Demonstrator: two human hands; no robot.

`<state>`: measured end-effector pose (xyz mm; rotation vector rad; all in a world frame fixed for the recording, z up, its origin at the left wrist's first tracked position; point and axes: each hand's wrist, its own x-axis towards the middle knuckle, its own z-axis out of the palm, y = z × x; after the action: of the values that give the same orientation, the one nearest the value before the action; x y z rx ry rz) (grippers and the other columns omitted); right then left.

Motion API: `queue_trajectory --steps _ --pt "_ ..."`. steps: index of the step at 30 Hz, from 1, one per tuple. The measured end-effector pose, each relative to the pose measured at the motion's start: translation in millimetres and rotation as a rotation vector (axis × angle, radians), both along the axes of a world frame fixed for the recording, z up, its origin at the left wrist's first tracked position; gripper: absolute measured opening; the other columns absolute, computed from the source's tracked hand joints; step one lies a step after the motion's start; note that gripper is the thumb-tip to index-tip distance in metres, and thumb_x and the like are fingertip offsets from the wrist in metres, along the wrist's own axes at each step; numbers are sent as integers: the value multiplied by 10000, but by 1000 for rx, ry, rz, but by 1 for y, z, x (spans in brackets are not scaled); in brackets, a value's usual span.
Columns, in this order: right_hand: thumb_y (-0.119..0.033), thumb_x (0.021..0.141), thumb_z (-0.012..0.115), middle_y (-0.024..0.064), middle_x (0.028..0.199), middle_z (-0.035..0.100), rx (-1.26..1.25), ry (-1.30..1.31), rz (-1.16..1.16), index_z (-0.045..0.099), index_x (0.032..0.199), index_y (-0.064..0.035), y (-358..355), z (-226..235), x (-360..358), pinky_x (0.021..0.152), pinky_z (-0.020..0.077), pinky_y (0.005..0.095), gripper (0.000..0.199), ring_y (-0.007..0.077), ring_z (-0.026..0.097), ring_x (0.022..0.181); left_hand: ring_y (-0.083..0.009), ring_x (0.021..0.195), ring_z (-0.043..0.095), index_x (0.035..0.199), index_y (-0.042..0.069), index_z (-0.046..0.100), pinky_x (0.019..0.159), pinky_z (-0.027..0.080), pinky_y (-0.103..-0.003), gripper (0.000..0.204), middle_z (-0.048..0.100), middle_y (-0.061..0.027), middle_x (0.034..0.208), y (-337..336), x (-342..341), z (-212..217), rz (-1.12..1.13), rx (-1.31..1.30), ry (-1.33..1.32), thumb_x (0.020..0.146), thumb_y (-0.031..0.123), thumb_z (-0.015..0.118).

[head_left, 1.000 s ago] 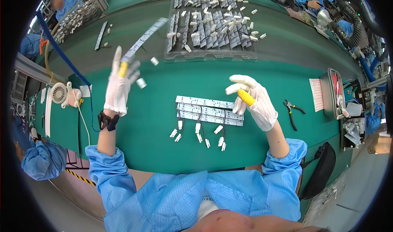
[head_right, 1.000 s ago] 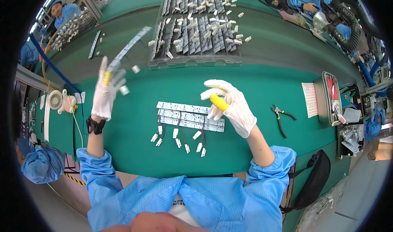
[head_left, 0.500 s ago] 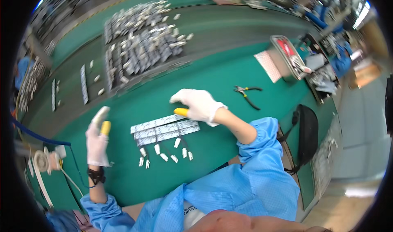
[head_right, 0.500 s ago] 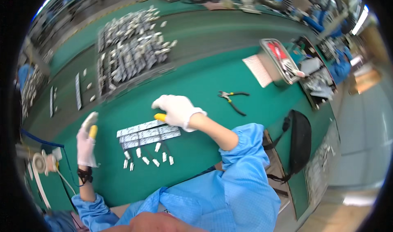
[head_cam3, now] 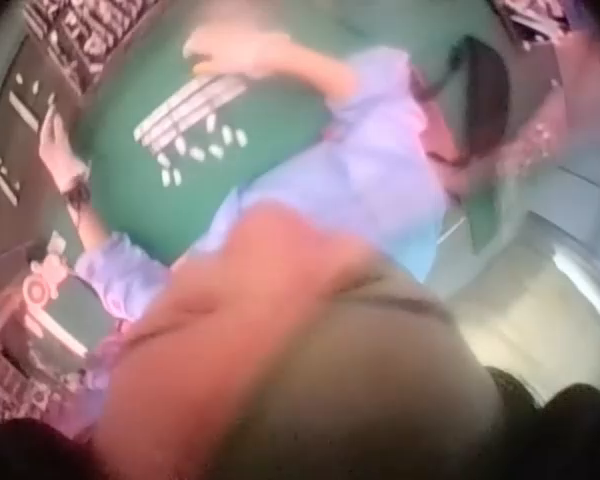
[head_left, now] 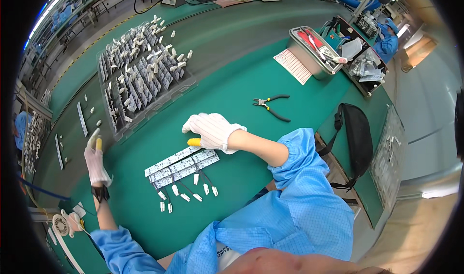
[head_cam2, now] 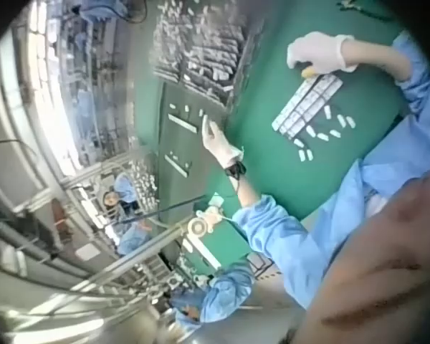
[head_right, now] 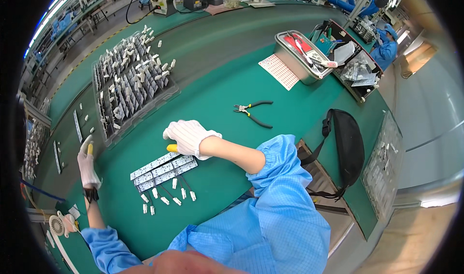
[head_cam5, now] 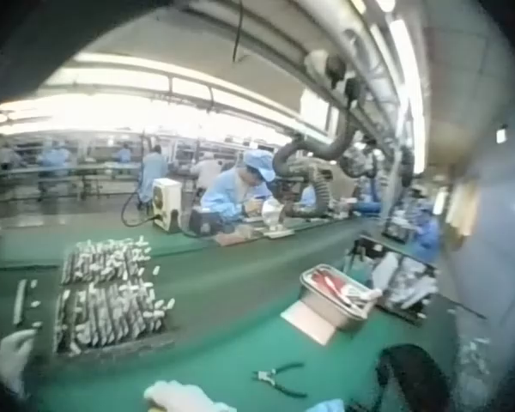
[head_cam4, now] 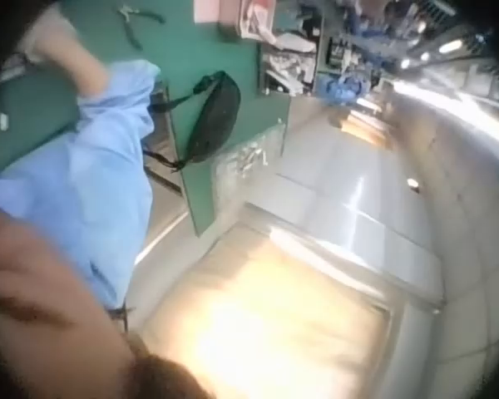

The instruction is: The person assembles LED light strips by attaching connectors and circuit boards to them with an assembly tool.

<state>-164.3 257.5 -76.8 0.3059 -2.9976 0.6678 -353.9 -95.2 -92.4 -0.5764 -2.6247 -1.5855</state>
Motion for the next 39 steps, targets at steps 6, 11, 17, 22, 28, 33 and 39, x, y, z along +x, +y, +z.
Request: queue_trajectory --steps 6,11,17,22,28,33,39 --pt "-145 741 662 53 1126 530 339 -104 115 659 920 -122 4 7 5 868 433 411 181 256 476 1117 -236 1163 513 1217 -42 530 1027 349 -349 357 563 -143 1222 62 144 52 -248 188 -140 907 135 517" --pt "-72 718 690 99 1023 616 -237 -149 112 652 946 -71 2 15 -5 796 495 385 231 280 609 918 -279 1212 464 1287 -66 439 1051 312 -389 625 484 -172 1311 68 176 38 -134 237 -51 891 408 531" --pt "-103 779 705 161 940 628 -1477 -256 83 564 1066 50 -2 28 13 719 557 316 354 226 646 817 -273 1137 516 1345 -63 352 1008 354 -391 936 529 -195 1238 53 171 31 -172 490 -229 792 675 507" --pt "-278 759 745 168 993 599 -1442 -126 -8 520 1101 47 -7 26 13 732 571 315 522 223 645 828 -183 1100 526 1305 -83 398 978 368 -325 873 573 -163 1169 43 179 44 -209 368 -220 787 592 593" --pt "-227 879 604 119 842 622 -1139 -154 -67 516 1132 27 -8 29 10 643 506 242 370 165 635 714 -153 855 641 1192 -14 547 816 469 -286 576 671 -101 961 35 178 27 -69 273 -22 793 379 682" --pt "-400 841 632 46 654 582 -1067 -163 -13 496 1178 39 -10 35 10 566 418 197 570 111 572 563 -171 764 656 1097 33 629 706 507 -264 562 672 -96 885 35 176 32 -70 176 65 727 452 689" --pt "-412 806 659 42 662 574 -1028 -112 -94 508 1147 44 -14 39 14 488 396 182 589 87 548 520 -218 837 628 1033 -10 634 707 503 -294 511 655 -126 900 31 172 31 -142 76 302 716 377 740"
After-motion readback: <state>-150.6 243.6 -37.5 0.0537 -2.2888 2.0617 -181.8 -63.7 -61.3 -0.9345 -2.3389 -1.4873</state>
